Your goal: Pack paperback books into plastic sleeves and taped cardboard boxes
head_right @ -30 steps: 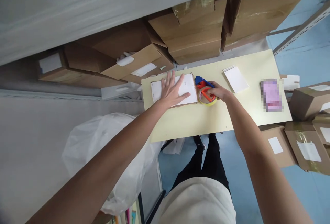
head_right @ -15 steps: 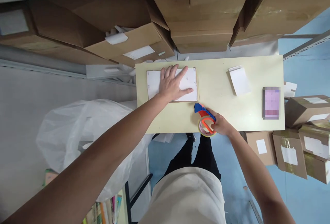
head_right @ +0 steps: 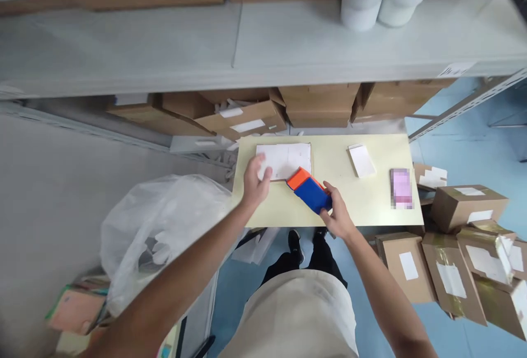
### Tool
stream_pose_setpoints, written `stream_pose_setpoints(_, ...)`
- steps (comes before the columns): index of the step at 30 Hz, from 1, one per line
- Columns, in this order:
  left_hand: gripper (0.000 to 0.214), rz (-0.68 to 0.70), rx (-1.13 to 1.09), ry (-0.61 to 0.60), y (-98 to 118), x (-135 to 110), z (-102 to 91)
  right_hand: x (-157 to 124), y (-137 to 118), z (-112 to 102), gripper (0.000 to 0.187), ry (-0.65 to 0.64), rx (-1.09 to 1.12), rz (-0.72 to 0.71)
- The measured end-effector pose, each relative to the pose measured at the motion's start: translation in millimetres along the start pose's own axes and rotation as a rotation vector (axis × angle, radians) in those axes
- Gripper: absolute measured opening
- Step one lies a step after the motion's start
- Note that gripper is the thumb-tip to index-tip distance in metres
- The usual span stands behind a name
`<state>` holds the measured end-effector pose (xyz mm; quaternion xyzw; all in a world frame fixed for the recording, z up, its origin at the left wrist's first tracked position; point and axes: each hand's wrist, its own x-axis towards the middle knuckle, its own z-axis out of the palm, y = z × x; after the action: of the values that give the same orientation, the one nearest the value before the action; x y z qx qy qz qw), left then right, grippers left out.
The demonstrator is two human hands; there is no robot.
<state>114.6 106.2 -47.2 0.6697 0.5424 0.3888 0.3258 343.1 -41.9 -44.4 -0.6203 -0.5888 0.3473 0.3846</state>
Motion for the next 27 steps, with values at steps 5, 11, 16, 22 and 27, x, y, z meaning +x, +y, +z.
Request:
stream_pose_setpoints(5, 0.056, -0.373, -0.406, -0.203, 82, -77, 11.9, 8, -38, 11, 0.026, 0.396, -0.233, -0.387)
stream_pose_setpoints(11, 0.058, -0.521, -0.752, -0.158, 132, -62, 16.2, 18, -63, 6, 0.019, 0.426, -0.444, -0.740)
stream_pose_setpoints(16, 0.054, -0.412, -0.784, -0.120, 132, -32, 0.2, 37, -70, -21, 0.037, 0.459, -0.417, -0.759)
stream_pose_setpoints(22, 0.045, -0.246, -0.708, -0.064, 142, 55, -14.2, 108, -98, -46, 0.055, 0.353, -0.292, -0.608)
stream_pose_setpoints(27, 0.031, 0.001, -0.553, -0.085, 166, 153, -15.9, 200, -132, -61, 0.062, 0.450, -0.170, -0.476)
